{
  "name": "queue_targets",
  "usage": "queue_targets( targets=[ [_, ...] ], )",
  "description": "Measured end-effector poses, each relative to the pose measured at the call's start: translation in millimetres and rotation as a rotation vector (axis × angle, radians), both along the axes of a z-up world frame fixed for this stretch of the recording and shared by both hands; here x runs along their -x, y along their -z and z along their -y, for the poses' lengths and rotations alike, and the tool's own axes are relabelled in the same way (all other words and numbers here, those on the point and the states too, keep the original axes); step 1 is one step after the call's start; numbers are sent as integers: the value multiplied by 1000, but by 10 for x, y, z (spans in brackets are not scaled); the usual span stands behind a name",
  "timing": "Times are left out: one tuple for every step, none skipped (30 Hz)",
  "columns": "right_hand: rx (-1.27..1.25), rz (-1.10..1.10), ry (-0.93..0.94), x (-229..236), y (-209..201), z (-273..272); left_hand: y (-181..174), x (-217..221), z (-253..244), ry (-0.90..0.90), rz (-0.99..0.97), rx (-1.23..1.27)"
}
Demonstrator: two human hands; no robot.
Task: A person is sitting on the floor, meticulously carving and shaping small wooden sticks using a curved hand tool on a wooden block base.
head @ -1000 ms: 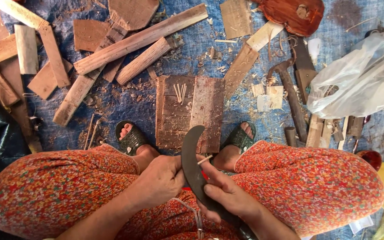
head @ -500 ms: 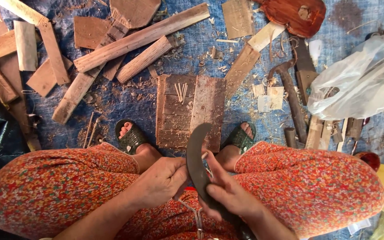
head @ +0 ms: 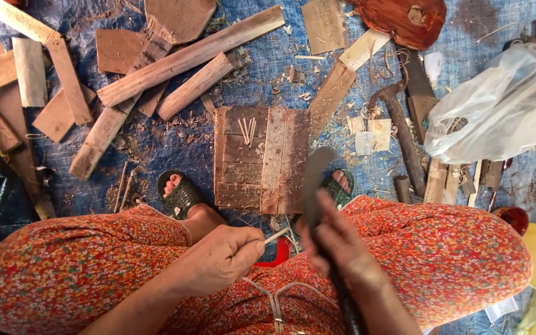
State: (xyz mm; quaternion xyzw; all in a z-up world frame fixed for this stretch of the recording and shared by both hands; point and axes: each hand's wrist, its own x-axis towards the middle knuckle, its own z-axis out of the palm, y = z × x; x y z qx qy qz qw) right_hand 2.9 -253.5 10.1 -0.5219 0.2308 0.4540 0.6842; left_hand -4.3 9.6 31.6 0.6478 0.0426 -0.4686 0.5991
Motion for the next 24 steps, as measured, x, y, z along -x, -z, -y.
queue_targets(
  targets=[
    [-185, 73, 107, -39, 4, 37, 1, 0, 4, -60, -51, 23],
    [-372, 145, 213, -74, 7, 72, 1, 3, 5, -121, -101, 47],
    [-369, 147, 208, -6, -55, 55, -7, -13, 22, -125, -99, 50],
    [-435, 33, 147, 66, -115, 37, -14, -27, 38, -103, -105, -3],
    [-504, -86, 84, 143, -169, 9, -28, -30, 43, -85, -115, -60],
    [-505, -88, 77, 144, -132, -39, -97, -78, 62, -91, -115, -61],
    [-586, -66, -41, 167, -93, -99, -169, -122, 71, -70, -128, -85],
    [-666, -43, -159, 187, -55, -153, -243, -170, 87, -49, -140, -108],
    [-667, -41, -155, 187, -40, -161, -263, -172, 83, -45, -139, -109],
    [-648, -91, -133, 184, -27, -168, -286, -177, 80, -21, -41, -183],
    [-626, -138, -113, 169, -15, -166, -303, -191, 85, 2, 61, -254],
    [-624, -133, -110, 130, 6, -122, -238, -158, 65, 5, 65, -251],
    [-336, -86, -116, 96, 29, -84, -174, -115, 39, 27, 106, -206],
    [-48, -40, -121, 63, 55, -52, -106, -70, 7, 49, 147, -161],
    [-50, -40, -122, 35, 60, -12, -111, -72, 5, 48, 146, -163],
    [-243, 38, 22, 8, 69, 26, -114, -72, 1, -18, 18, -64],
    [-433, 116, 167, -17, 73, 72, -113, -75, 4, -83, -110, 38],
    [-432, 115, 167, 49, 74, 65, 3, -19, 13, -83, -111, 39],
    [-540, 71, 63, 110, 75, 65, 119, 41, 29, -153, -242, 186],
    [-646, 27, -41, 173, 75, 66, 232, 104, 46, -223, -374, 333],
    [-652, 25, -45, 177, 23, -14, 234, 113, 65, -228, -374, 328],
    [-656, -38, -96, 181, -32, -90, 235, 123, 87, -289, -443, 376],
    [-657, -101, -142, 195, -91, -166, 235, 131, 108, -345, -515, 425],
    [-661, -104, -141, 187, -91, -194, 239, 138, 120, -346, -517, 420]
  ],
)
